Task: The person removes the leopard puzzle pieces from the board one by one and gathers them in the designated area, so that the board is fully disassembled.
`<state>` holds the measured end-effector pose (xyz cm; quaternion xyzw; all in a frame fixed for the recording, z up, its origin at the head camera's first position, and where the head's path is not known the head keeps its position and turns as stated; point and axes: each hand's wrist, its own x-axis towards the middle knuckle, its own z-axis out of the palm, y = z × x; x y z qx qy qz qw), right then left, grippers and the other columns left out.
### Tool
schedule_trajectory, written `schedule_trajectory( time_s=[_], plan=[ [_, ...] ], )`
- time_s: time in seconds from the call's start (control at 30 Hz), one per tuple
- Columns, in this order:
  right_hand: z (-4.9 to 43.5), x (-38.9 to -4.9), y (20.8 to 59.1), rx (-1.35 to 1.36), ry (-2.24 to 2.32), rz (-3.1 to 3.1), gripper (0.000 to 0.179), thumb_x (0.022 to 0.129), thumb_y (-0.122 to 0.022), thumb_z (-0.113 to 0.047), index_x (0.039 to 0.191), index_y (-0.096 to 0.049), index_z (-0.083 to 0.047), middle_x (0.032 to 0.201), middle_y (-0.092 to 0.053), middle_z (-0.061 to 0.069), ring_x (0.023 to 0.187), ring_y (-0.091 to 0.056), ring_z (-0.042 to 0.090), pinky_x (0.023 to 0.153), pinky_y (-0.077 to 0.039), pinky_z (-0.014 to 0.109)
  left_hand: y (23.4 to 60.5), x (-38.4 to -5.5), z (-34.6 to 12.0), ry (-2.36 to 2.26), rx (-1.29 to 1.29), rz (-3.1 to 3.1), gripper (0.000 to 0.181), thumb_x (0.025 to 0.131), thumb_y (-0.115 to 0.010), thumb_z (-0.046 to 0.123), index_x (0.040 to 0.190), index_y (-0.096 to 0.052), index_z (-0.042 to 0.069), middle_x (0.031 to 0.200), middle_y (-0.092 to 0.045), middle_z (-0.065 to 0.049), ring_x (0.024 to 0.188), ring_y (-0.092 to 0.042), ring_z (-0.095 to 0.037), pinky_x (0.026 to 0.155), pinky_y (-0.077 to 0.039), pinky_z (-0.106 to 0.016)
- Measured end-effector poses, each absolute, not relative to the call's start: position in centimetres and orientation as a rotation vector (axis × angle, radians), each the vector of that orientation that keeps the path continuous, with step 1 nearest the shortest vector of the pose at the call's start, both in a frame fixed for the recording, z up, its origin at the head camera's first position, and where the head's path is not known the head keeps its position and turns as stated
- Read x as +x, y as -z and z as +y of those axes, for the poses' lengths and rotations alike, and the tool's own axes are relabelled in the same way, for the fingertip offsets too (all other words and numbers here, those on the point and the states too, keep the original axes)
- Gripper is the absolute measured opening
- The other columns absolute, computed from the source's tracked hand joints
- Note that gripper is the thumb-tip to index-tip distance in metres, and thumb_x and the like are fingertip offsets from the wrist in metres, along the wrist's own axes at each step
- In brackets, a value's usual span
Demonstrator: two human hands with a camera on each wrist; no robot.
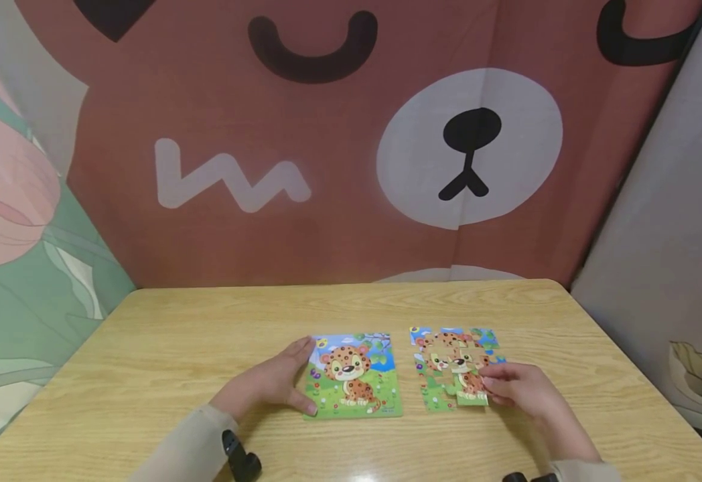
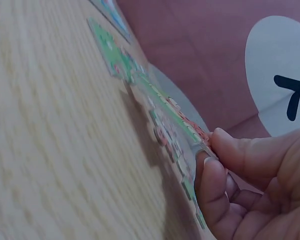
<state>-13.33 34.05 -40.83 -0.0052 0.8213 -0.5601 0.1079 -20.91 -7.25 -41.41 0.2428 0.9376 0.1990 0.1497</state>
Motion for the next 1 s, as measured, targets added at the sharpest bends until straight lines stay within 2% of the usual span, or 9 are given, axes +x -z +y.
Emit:
schedule_trajectory(
  time_s=[0.17,0.3,0.53,0.7,1.0],
  plan=[
    [34.2,-13.3,41.0,-0.002,1.584,2.440,0.040,0.090,-0.059,-0.009,0.116,-0.049,0.021,0.089,-0.065,-0.008,0.075,-0.058,0.001,0.065,-0.054,0.021,41.6,-21.0,-7.3,-0.580,0.697,2.689,0.128,0.051,-0.078,0.059,0.148,-0.016,0.003,0.156,-0.010,-0.011,0.143,-0.010,-0.026,0.115,-0.019,-0.041],
    [33.7,-13.4,40.8,0.106,1.488,2.523,0.037,0.089,-0.060,-0.007,0.115,-0.053,0.018,0.091,-0.068,0.001,0.075,-0.060,0.002,0.065,-0.054,0.023,41.5,-21.0,-7.3,-0.603,0.685,2.672,0.127,0.052,-0.078,0.058,0.148,-0.015,0.004,0.156,-0.009,-0.010,0.143,-0.008,-0.025,0.115,-0.019,-0.041],
    [32.9,-13.6,40.6,0.229,1.295,2.694,0.034,0.086,-0.063,-0.008,0.112,-0.057,0.012,0.096,-0.065,0.011,0.082,-0.057,0.010,0.066,-0.054,0.027,41.5,-20.9,-7.4,-0.602,0.689,2.667,0.127,0.052,-0.078,0.058,0.148,-0.015,0.004,0.156,-0.009,-0.010,0.143,-0.008,-0.025,0.115,-0.020,-0.041],
    [32.7,-13.5,40.4,0.258,1.168,2.786,0.037,0.084,-0.066,-0.015,0.112,-0.058,0.008,0.091,-0.062,0.007,0.082,-0.053,0.016,0.066,-0.048,0.028,41.4,-20.8,-7.4,-0.604,0.691,2.670,0.127,0.052,-0.078,0.058,0.148,-0.015,0.004,0.156,-0.009,-0.010,0.143,-0.009,-0.026,0.114,-0.020,-0.042],
    [32.8,-13.6,40.3,0.291,1.099,2.832,0.045,0.084,-0.067,-0.026,0.114,-0.058,0.007,0.091,-0.060,0.006,0.082,-0.050,0.017,0.066,-0.042,0.027,41.5,-20.9,-7.4,-0.607,0.696,2.676,0.127,0.051,-0.078,0.058,0.148,-0.015,0.004,0.156,-0.009,-0.010,0.143,-0.009,-0.026,0.114,-0.020,-0.042]
  ],
)
